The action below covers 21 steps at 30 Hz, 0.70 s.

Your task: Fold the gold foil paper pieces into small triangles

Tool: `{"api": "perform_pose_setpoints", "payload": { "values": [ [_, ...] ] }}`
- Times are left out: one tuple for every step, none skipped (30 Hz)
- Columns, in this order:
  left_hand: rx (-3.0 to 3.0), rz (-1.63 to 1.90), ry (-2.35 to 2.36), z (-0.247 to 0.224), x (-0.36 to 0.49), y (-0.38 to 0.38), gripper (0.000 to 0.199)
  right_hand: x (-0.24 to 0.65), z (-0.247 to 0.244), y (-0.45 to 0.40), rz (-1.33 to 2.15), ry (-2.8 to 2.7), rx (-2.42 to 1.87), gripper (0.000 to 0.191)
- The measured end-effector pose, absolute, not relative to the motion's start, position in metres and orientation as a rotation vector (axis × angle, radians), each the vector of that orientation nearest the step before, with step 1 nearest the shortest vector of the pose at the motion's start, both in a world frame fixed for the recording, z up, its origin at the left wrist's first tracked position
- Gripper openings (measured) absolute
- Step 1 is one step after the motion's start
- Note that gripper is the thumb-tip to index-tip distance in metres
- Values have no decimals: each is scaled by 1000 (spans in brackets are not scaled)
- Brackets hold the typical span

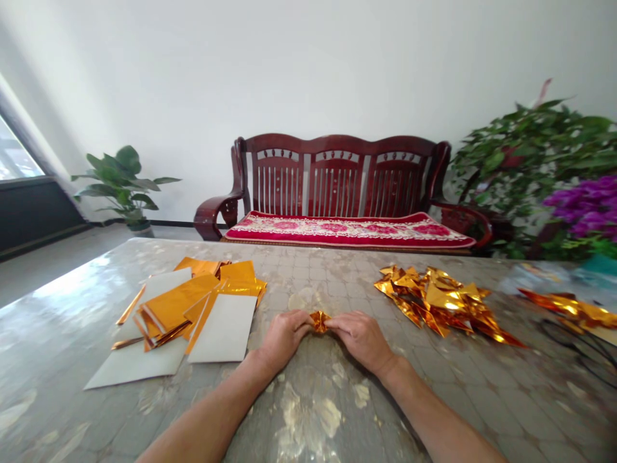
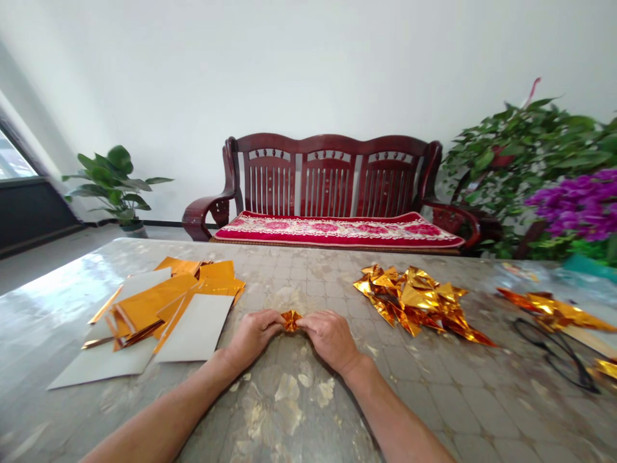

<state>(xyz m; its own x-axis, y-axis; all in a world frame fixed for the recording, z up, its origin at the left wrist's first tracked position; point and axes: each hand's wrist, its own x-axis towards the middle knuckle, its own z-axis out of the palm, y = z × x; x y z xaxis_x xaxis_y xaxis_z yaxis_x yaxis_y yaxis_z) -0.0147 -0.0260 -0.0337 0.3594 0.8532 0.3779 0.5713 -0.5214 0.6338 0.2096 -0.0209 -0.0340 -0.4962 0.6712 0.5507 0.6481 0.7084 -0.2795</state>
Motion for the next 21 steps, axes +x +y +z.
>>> {"api": "perform_pose_setpoints", "payload": {
  "values": [
    [2224, 979, 1240, -34, -15, -26, 13, 210, -34, -20, 52, -2262, -993, 22],
    [2214, 982, 1241, -34, -15, -26, 13, 211, -34, -20, 59, -2254, -988, 22],
    [2203, 987, 1246, -34, -15, -26, 14, 211, -34, -20, 68, -2246, -982, 24],
    [2192, 991, 1255, -34, -15, -25, 15, 211, -33, -20, 75, -2237, -978, 25],
    [2184, 993, 1263, -34, -16, -25, 15, 210, -33, -20, 79, -2228, -979, 26],
    [2179, 995, 1270, -34, -16, -25, 16, 210, -32, -20, 79, -2221, -982, 27],
    [2174, 998, 1275, -34, -16, -25, 16, 209, -32, -20, 75, -2216, -986, 27],
    [2169, 999, 1274, -35, -16, -25, 16, 209, -32, -20, 69, -2214, -990, 28],
    [2160, 1000, 1269, -35, -17, -24, 16, 209, -32, -20, 64, -2215, -993, 28],
    [2152, 1002, 1259, -35, -17, -24, 16, 209, -32, -21, 60, -2215, -995, 29],
    [2146, 1007, 1247, -35, -17, -24, 16, 209, -32, -21, 59, -2215, -998, 29],
    [2144, 1014, 1235, -36, -17, -25, 16, 209, -32, -21, 61, -2212, -1002, 29],
    [2146, 1022, 1224, -36, -17, -25, 16, 209, -32, -22, 65, -2207, -1008, 29],
    [2152, 1031, 1219, -37, -17, -25, 16, 209, -32, -22, 69, -2202, -1015, 29],
    [2158, 1034, 1219, -37, -17, -25, 17, 209, -32, -22, 71, -2200, -1020, 30],
    [2162, 1030, 1226, -37, -17, -26, 17, 208, -31, -23, 69, -2199, -1024, 29],
    [2161, 1017, 1236, -37, -16, -26, 17, 208, -31, -23, 62, -2202, -1023, 29],
    [2157, 998, 1245, -36, -16, -26, 17, 208, -32, -23, 56, -2208, -1019, 28],
    [2152, 979, 1250, -35, -17, -26, 17, 208, -32, -23, 51, -2214, -1015, 26],
    [2150, 965, 1244, -34, -17, -25, 16, 208, -32, -23, 51, -2216, -1011, 24],
    [2156, 962, 1226, -33, -17, -25, 16, 209, -32, -23, 57, -2216, -1006, 23]
  ]
}}
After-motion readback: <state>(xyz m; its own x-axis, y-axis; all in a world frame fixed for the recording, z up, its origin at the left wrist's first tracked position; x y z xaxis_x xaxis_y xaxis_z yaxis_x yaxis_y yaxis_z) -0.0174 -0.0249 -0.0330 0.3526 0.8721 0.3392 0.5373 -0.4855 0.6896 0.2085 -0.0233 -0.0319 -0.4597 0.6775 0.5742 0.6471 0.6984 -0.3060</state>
